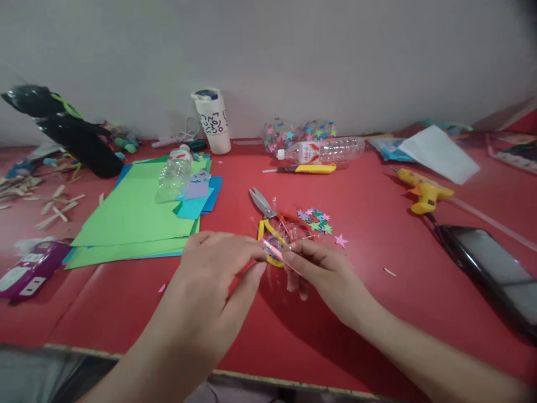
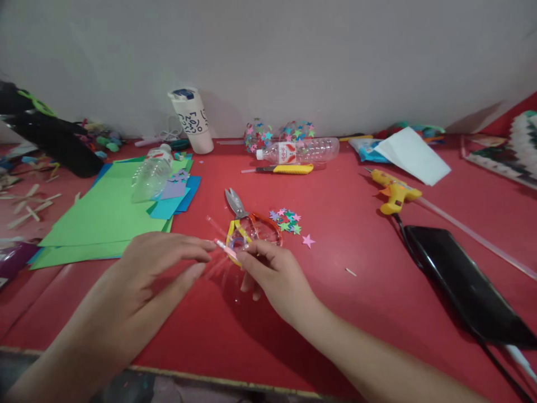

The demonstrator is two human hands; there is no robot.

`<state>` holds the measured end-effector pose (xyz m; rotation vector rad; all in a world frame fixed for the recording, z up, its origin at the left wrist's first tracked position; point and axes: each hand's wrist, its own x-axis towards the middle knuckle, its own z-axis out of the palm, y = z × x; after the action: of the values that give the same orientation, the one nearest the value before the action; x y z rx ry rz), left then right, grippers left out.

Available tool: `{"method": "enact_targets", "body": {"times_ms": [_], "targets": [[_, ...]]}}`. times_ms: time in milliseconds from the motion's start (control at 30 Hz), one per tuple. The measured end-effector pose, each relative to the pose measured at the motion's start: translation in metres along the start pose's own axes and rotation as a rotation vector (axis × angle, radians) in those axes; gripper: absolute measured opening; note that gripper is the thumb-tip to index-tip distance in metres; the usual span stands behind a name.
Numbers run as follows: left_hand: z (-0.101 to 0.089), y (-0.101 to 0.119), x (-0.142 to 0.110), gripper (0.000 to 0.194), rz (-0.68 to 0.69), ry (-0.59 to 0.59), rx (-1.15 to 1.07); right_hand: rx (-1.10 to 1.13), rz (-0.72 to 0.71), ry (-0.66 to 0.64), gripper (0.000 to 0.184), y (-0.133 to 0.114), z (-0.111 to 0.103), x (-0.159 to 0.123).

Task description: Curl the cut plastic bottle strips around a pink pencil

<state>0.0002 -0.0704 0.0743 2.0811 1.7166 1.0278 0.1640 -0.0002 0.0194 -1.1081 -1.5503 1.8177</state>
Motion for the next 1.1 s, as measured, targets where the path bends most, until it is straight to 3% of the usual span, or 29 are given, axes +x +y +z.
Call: {"method": "enact_targets", "body": {"times_ms": [133,267,400,467,567,900,1100], "targets": [[0.023,0.025,-0.008,0.016,-0.23,0.3,-0.526,0.141,0.045,-0.029,0.023,0.005,0.004,0.001],[0.066,0.029,-0.014,0.01,-0.371,0.324,-0.812,0.207,-0.002,-0.055,0.021,0.008,0.004,0.003],[0.085,0.009,-0.016,0.005,-0.499,0.3,-0.867,0.121,-0.023,0.001,0.024,0.005,0.0,0.004],[0.086,-0.002,-0.014,0.003,-0.544,0.335,-0.85,0.07,-0.031,0.021,0.022,0.002,-0.003,0.004],[0.085,-0.012,-0.01,0.006,-0.561,0.287,-0.777,0.011,-0.04,0.031,0.021,-0.002,-0.006,0.005],[0.083,-0.003,-0.002,0.009,-0.596,0.264,-0.816,-0.196,-0.157,0.061,0.017,-0.007,-0.012,0.004],[0.087,-0.006,-0.002,0.005,-0.592,0.281,-0.684,-0.382,-0.222,0.095,0.017,-0.008,-0.014,0.001]]}}
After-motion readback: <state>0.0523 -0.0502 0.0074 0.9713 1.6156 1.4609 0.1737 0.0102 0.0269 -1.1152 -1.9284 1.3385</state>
